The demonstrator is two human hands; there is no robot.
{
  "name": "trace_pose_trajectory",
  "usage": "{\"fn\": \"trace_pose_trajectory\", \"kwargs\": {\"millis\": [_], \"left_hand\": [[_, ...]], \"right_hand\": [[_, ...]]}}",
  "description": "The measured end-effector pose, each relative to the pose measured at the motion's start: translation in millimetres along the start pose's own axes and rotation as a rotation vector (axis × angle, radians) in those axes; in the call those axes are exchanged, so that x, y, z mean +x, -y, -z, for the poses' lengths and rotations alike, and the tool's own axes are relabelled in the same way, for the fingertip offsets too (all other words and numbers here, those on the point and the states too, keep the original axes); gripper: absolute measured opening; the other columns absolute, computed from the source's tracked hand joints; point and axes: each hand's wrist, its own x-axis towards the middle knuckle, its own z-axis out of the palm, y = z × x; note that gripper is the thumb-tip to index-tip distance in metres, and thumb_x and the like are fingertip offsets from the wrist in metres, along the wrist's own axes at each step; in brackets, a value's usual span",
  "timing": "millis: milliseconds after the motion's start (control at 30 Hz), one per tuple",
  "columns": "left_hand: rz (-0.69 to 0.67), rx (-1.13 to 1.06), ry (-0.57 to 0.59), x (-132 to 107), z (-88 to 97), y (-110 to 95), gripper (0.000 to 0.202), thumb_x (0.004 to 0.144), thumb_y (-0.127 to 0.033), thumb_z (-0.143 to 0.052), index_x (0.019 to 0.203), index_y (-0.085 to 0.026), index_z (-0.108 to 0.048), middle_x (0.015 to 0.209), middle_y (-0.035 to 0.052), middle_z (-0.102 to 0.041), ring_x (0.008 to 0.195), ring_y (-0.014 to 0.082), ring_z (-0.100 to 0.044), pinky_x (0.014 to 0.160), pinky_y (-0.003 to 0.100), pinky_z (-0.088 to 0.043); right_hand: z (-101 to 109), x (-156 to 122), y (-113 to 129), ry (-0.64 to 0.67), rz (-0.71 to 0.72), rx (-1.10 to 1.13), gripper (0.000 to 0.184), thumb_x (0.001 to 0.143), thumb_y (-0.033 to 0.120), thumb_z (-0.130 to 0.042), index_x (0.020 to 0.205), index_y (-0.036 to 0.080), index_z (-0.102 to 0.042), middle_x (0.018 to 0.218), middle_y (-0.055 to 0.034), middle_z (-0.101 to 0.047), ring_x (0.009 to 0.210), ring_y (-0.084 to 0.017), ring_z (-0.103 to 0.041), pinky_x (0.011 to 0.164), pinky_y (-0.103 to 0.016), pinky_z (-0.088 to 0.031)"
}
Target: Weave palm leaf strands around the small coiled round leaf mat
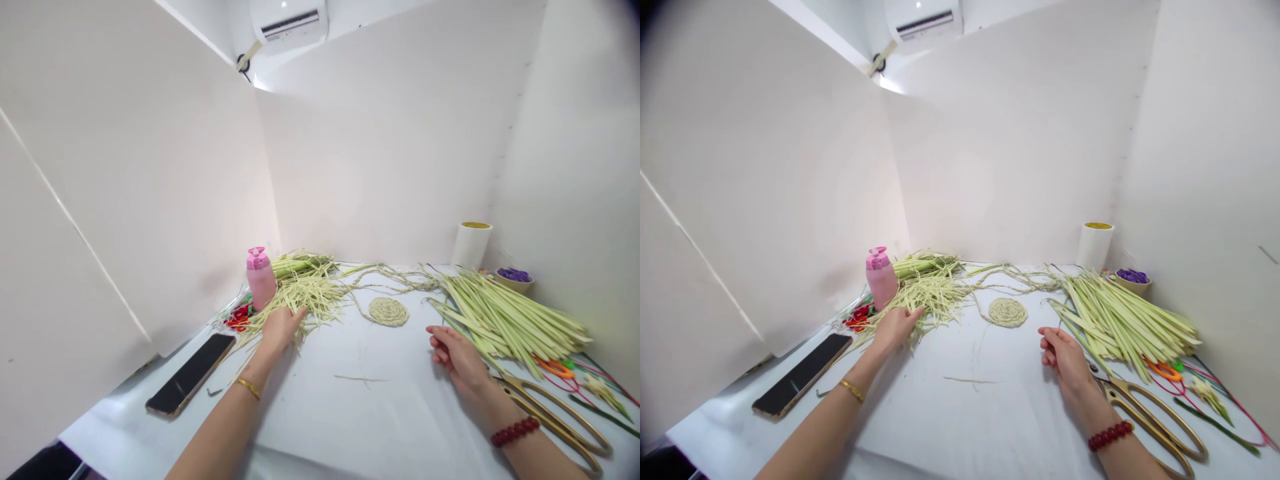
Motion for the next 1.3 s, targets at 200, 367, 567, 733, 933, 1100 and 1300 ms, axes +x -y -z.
{"fn": "trace_pose_trajectory", "kwargs": {"millis": [200,367,567,733,933,1100,1300], "left_hand": [[-0.053,-0.043,0.079,0.9,-3.9,5.7,0.031,0.082,-0.03,-0.041,0.057,-0.018,-0.054,0.06,0.0053,-0.063,0.058,0.0166,-0.056,0.056,0.024,-0.032],[-0.03,-0.108,0.159,-4.6,2.3,19.5,0.031,0.084,-0.027,-0.034,0.068,-0.018,-0.058,0.065,0.0031,-0.067,0.048,0.0136,-0.055,0.053,0.023,-0.035],[0.02,0.003,0.047,-22.9,35.6,12.5,0.035,0.081,-0.047,-0.046,0.089,-0.018,-0.063,0.06,0.0023,-0.065,0.062,0.0198,-0.06,0.058,0.025,-0.035],[-0.185,-0.254,0.149,-59.6,33.2,-6.2,0.037,0.084,-0.05,-0.041,0.093,-0.021,-0.062,0.068,-0.0017,-0.065,0.056,0.0141,-0.056,0.058,0.023,-0.04],[-0.566,-0.058,0.494,-94.7,-9.4,-57.9,0.028,0.083,-0.043,-0.048,0.098,-0.022,-0.06,0.103,0.0047,-0.063,0.085,0.0181,-0.06,0.073,0.027,-0.043],[-0.623,0.263,0.546,-90.7,-30.4,-90.4,0.027,0.085,-0.039,-0.045,0.094,-0.016,-0.057,0.092,0.0089,-0.063,0.083,0.0239,-0.061,0.069,0.032,-0.042],[-0.773,0.222,0.61,-75.9,-59.0,-108.1,0.019,0.087,-0.018,-0.037,0.087,-0.018,-0.056,0.085,0.0055,-0.062,0.077,0.019,-0.06,0.065,0.028,-0.041]], "right_hand": [[-1.0,-0.1,-3.1,0.025,-0.011,-0.052,0.026,0.069,0.036,-0.071,0.081,0.015,-0.061,0.058,0.0048,-0.052,0.038,-0.003,-0.031,0.038,-0.018,-0.038],[-0.5,-0.1,-2.2,0.031,-0.018,-0.061,0.026,0.069,0.036,-0.071,0.081,0.016,-0.06,0.058,0.0053,-0.051,0.038,-0.003,-0.032,0.039,-0.017,-0.038],[-7.6,-8.6,11.7,-0.029,0.071,-0.122,0.025,0.069,0.039,-0.068,0.077,0.016,-0.059,0.058,0.0045,-0.052,0.04,-0.004,-0.034,0.041,-0.019,-0.038],[-20.8,-20.4,17.9,0.059,0.217,-0.527,0.026,0.078,0.041,-0.058,0.067,0.017,-0.054,0.058,0.0034,-0.052,0.046,-0.008,-0.043,0.047,-0.022,-0.038],[-37.0,-34.1,8.4,0.261,0.336,-0.955,0.02,0.081,0.028,-0.051,0.064,0.017,-0.052,0.059,0.0034,-0.051,0.058,-0.011,-0.043,0.057,-0.023,-0.034],[-35.5,-31.5,6.5,0.256,0.304,-0.992,0.02,0.083,0.026,-0.05,0.066,0.018,-0.052,0.059,0.0037,-0.05,0.058,-0.011,-0.043,0.056,-0.022,-0.033],[-32.9,-27.0,7.9,0.26,0.332,-1.022,0.019,0.085,0.023,-0.049,0.067,0.017,-0.053,0.062,0.0026,-0.054,0.059,-0.011,-0.045,0.057,-0.022,-0.033]]}}
